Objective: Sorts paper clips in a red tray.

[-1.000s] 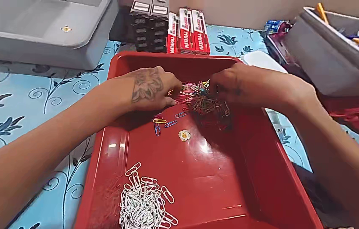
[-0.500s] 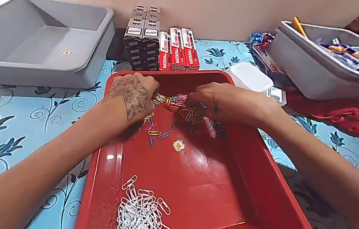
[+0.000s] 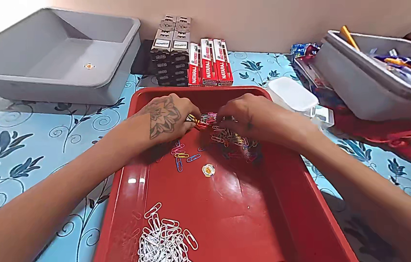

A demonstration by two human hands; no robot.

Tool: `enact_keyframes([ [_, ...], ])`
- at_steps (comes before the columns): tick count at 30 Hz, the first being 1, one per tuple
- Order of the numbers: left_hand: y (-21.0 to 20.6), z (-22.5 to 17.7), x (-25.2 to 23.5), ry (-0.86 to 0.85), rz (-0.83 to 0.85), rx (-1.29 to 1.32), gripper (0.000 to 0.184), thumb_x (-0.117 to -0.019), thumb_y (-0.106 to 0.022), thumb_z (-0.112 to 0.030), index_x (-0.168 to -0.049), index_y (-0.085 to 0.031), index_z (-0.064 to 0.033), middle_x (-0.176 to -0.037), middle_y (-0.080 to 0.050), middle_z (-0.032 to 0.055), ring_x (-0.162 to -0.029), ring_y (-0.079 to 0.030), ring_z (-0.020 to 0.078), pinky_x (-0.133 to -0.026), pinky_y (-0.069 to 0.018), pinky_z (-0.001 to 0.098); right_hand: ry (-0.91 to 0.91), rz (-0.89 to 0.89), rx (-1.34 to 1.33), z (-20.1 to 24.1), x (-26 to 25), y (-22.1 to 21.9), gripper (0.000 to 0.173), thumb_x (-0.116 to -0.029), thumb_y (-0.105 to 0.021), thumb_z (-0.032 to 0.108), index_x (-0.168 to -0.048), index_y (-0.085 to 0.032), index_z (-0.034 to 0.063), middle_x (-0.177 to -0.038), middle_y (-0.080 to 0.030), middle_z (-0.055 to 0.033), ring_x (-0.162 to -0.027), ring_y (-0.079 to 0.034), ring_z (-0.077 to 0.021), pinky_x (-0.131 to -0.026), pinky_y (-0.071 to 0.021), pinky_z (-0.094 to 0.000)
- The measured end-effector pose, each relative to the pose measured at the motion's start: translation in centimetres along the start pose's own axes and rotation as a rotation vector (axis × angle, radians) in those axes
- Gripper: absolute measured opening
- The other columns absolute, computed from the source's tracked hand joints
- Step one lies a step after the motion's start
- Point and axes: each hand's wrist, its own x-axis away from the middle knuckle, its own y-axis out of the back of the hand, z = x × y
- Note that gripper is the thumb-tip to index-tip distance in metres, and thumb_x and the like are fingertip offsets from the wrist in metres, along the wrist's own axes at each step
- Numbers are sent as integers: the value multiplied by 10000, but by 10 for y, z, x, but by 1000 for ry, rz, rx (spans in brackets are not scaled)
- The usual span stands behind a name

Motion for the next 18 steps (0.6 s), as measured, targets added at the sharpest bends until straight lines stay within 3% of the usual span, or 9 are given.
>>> enact_keyframes([
  [3, -2, 4, 2, 20, -46, -36, 144, -980, -658, -149, -1082, -758, -140, -915, -719, 102, -874, -685, 319, -753, -510, 539, 7, 38, -3, 2, -5, -7, 137, -997, -634, 118, -1052, -742, 56, -975, -696, -119, -921, -684, -286, -782, -543, -494],
  [7, 3, -4, 15, 33, -72, -26, 99, -939, -708, -34, -1024, -760, -37, -911, -716, 171, -853, -682, 390, -762, -514, 567, -14, 37, -19, 3, -2, -7, 94, -967, -672, 103, -961, -712, 18, -909, -674, -121, -849, -675, -279, -720, -535, -472],
  [13, 2, 3, 3, 68, -13, -104, 111, -977, -676, -126, -1019, -738, -44, -895, -701, 181, -881, -686, 402, -747, -512, 594, -8, 35, -17, -3, -5, -13, 114, -975, -646, 143, -968, -693, 40, -917, -664, -109, -866, -668, -273, -724, -529, -481],
  [18, 6, -3, 0, 94, -88, 8, 112, -978, -652, -123, -1005, -736, -54, -881, -703, 157, -853, -677, 360, -731, -492, 586, 11, 15, -15, -3, -2, -12, 131, -982, -627, 160, -948, -671, 42, -867, -632, -93, -809, -641, -247, -681, -504, -451],
])
